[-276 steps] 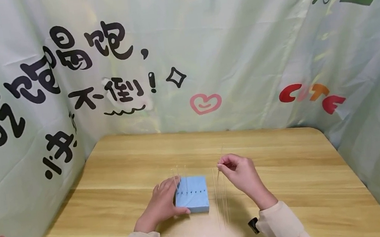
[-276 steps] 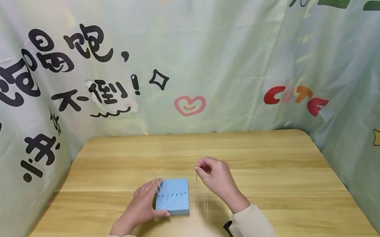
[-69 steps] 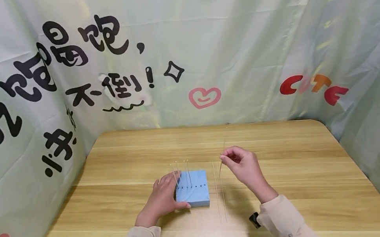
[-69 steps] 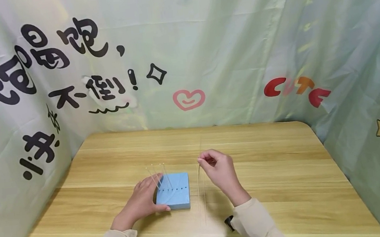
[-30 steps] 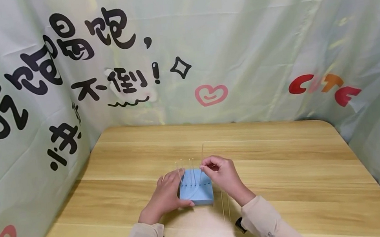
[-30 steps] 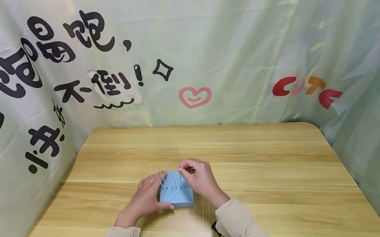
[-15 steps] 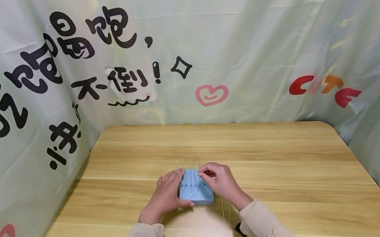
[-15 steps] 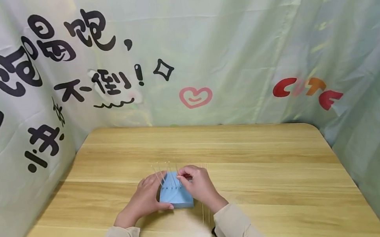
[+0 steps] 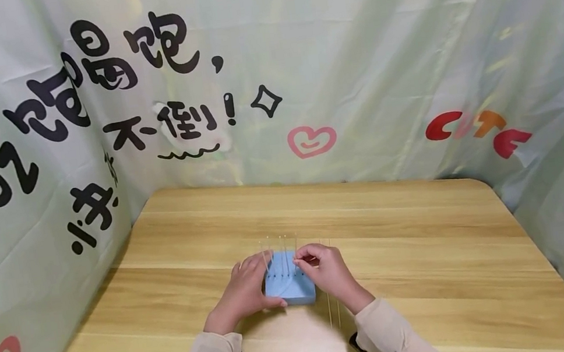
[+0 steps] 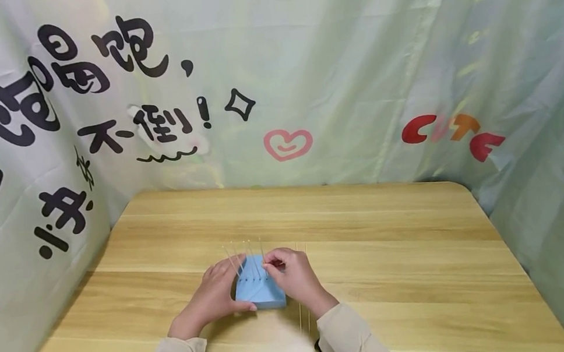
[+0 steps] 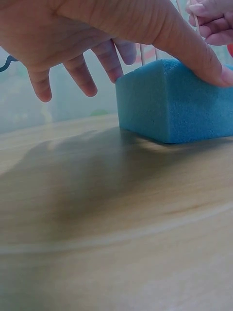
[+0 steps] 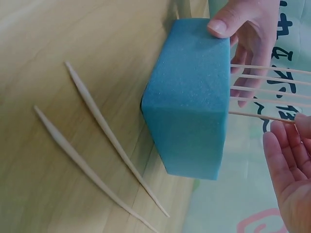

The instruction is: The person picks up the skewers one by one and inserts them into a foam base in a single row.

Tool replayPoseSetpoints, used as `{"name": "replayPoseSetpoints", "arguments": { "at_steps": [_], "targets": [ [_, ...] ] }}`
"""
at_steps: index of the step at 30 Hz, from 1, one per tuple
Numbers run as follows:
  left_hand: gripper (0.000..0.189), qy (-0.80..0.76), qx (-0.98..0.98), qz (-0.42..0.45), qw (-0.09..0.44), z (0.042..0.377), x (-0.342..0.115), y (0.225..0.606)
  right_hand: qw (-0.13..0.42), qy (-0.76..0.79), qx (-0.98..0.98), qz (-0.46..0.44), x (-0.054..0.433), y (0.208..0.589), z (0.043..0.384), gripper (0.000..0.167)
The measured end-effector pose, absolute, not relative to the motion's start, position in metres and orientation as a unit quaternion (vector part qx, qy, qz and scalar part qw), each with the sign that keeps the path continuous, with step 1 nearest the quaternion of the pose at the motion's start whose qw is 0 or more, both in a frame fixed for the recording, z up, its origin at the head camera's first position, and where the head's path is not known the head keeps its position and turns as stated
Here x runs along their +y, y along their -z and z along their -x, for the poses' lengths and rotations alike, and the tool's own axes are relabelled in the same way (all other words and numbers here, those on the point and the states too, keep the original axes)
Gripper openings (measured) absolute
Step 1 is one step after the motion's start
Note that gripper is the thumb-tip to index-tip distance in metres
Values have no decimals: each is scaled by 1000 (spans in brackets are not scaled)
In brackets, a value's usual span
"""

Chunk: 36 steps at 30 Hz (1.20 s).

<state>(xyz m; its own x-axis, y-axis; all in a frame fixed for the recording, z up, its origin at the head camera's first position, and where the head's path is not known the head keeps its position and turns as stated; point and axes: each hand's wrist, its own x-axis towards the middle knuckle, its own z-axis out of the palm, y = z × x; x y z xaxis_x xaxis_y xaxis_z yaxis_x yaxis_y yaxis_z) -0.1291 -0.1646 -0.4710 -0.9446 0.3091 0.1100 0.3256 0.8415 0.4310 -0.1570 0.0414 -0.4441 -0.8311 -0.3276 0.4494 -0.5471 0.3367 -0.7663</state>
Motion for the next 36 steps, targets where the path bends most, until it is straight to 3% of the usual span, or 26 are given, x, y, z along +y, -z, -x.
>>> {"name": "replayPoseSetpoints", "arguments": {
  "at_steps": [16, 36],
  "targets": [
    [112, 224, -961, 161, 17, 127, -165, 475, 93, -537, -815, -197, 64, 435, 159, 12],
    [112, 221, -962, 162, 14, 126, -162, 471, 69, -494, -855, -139, 106, 476, 169, 18]
  ]
}}
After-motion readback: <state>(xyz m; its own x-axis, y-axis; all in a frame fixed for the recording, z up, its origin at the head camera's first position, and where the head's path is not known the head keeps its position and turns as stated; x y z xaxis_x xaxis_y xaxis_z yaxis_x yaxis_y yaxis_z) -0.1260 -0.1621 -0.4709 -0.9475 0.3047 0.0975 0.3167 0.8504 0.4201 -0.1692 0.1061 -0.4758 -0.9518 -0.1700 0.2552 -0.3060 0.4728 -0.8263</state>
